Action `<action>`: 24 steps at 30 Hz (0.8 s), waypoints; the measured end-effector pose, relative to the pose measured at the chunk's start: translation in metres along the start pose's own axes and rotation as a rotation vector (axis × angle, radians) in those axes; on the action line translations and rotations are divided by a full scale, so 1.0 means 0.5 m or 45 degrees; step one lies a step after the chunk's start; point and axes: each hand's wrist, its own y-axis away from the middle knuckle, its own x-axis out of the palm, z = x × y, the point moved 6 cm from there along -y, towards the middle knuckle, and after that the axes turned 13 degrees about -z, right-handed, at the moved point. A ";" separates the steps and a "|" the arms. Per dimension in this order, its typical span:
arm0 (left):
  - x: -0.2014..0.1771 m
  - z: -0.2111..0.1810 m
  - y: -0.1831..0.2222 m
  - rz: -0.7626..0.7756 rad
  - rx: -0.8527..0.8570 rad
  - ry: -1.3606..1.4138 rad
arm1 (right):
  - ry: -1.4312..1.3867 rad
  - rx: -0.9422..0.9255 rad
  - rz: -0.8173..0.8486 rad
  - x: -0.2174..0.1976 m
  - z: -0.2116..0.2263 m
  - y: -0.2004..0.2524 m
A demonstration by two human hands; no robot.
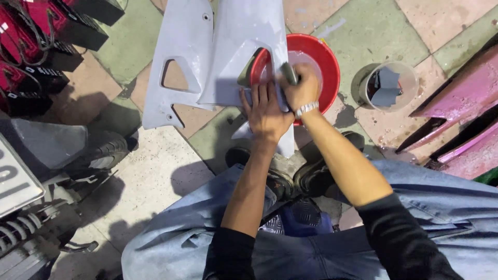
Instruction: Wet sanding a motorcycle fairing component using a sanding block and water from a bucket.
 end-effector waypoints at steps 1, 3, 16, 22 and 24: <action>0.000 0.001 -0.001 -0.002 -0.002 -0.003 | -0.002 -0.002 0.003 0.012 0.012 -0.025; -0.004 0.001 -0.005 -0.021 0.003 0.002 | 0.002 -0.116 -0.055 0.027 0.049 -0.074; -0.023 -0.007 -0.020 0.126 0.033 0.020 | -0.141 -0.358 -0.068 -0.046 0.080 -0.006; -0.042 -0.016 -0.036 0.017 0.051 0.088 | -0.096 -0.309 -0.177 0.008 0.082 -0.091; -0.033 -0.012 -0.032 0.079 0.054 0.061 | -0.095 -0.260 -0.086 0.001 0.071 -0.066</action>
